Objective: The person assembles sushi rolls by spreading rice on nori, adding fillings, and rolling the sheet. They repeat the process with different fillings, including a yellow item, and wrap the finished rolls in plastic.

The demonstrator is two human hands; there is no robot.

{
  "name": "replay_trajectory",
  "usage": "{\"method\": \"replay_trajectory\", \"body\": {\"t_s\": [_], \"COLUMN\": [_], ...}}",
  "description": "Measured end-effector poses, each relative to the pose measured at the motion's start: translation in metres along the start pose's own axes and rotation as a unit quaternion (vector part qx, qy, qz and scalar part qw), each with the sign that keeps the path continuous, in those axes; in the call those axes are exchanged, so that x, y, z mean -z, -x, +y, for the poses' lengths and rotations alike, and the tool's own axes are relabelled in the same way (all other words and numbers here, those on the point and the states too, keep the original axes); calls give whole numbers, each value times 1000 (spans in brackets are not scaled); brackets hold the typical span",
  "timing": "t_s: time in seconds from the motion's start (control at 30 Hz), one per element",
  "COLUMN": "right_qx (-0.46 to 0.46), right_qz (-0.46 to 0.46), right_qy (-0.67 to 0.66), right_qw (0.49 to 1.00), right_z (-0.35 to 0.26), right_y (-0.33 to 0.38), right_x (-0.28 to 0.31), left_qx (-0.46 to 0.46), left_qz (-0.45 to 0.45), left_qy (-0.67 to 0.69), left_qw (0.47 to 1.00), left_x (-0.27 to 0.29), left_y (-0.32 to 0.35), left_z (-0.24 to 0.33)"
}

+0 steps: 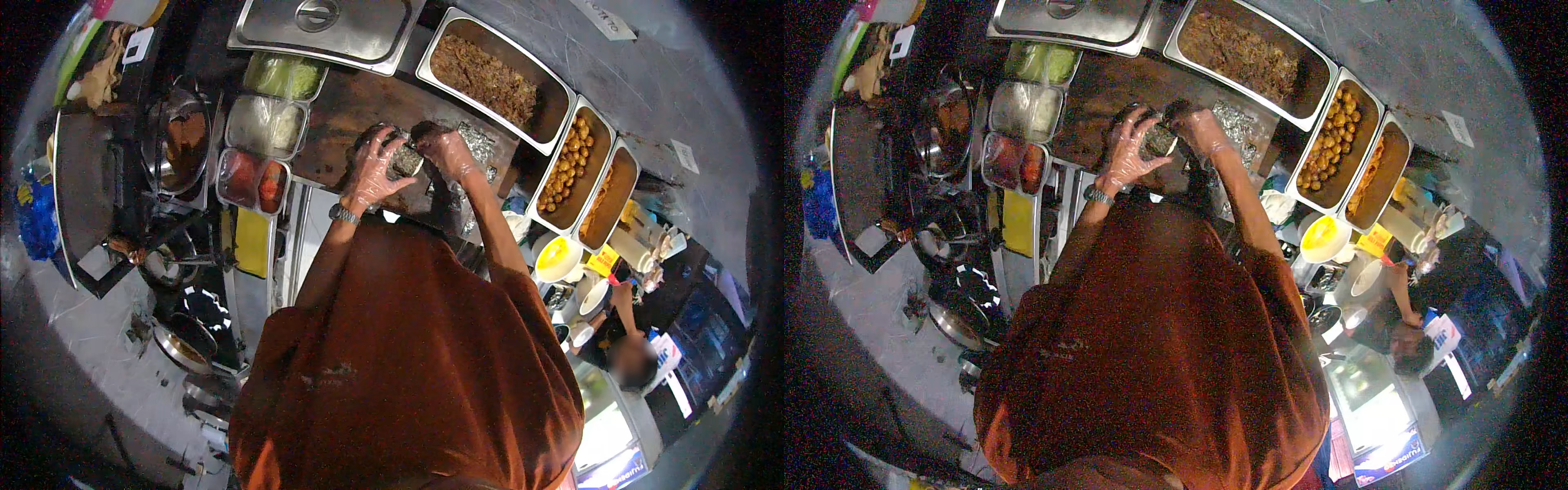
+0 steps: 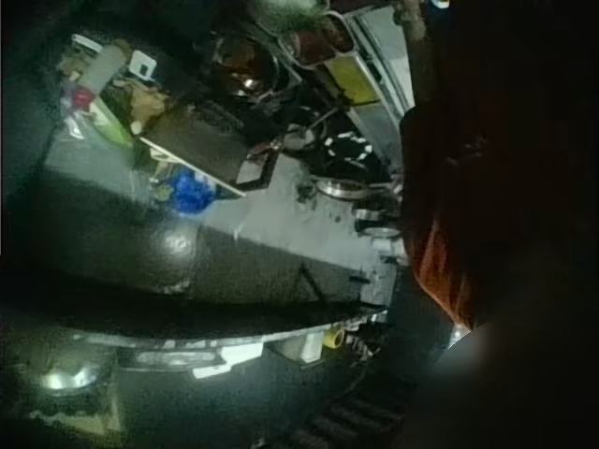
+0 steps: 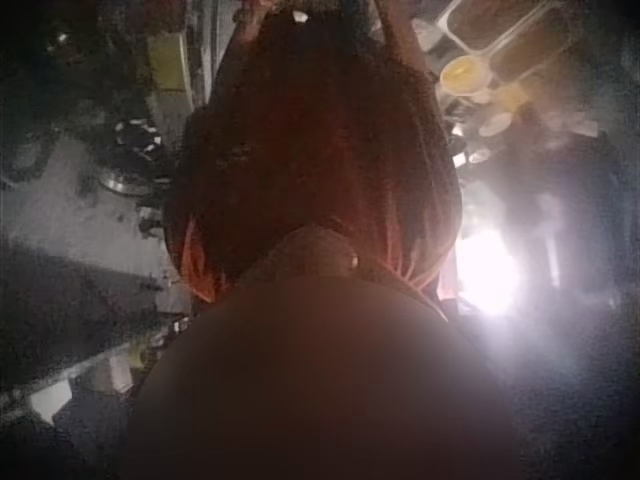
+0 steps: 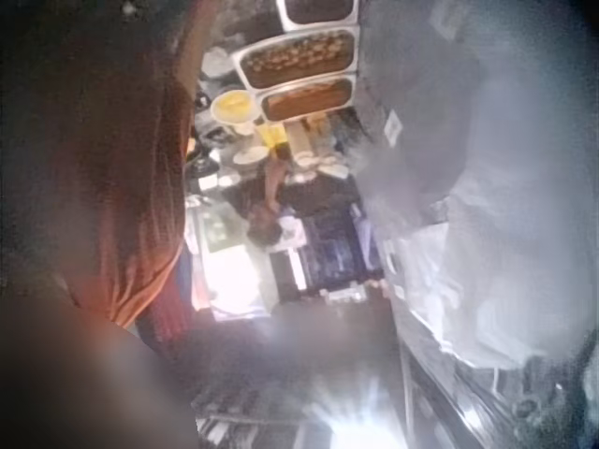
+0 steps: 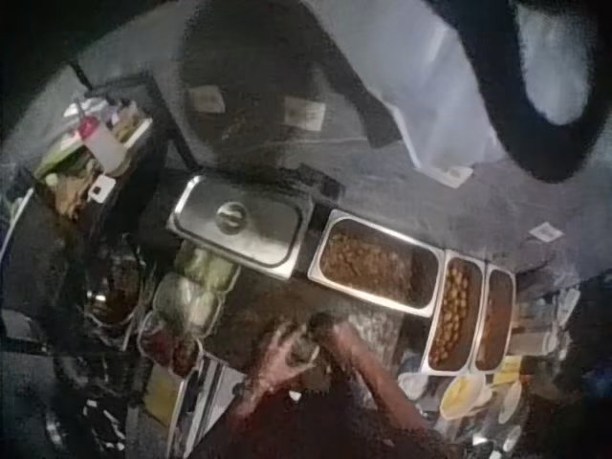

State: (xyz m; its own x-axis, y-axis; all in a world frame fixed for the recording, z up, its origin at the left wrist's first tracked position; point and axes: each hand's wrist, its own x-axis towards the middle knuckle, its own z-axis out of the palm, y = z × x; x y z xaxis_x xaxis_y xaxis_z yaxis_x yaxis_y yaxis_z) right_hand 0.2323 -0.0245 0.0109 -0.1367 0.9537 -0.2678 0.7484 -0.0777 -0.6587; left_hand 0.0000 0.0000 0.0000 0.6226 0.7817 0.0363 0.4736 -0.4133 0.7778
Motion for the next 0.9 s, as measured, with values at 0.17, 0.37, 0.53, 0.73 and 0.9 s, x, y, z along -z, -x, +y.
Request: {"method": "replay_trajectory", "body": {"t_s": [0.17, 0.37, 0.53, 0.73, 0.9], "right_qx": [26, -18, -22, 46, 23], "right_qz": [38, 162, 62, 60, 6], "right_qy": [46, -33, 26, 44, 158], "right_qw": [998, 986, 998, 996, 987], "right_z": [0, -9, -18, -6, 14], "right_y": [-15, 3, 14, 15, 9], "right_x": [-1, 10, 11, -1, -19], "left_qx": [-32, -27, -45, -59, -71], "left_qz": [-16, -19, -22, -19, -37], "left_qy": [-52, -46, -51, -50, -45], "left_qw": [998, 998, 997, 997, 996], "left_x": [17, 15, 16, 15, 19], "left_y": [-11, -8, -10, -10, -15], "left_z": [-17, -15, -14, -19, -16]}}
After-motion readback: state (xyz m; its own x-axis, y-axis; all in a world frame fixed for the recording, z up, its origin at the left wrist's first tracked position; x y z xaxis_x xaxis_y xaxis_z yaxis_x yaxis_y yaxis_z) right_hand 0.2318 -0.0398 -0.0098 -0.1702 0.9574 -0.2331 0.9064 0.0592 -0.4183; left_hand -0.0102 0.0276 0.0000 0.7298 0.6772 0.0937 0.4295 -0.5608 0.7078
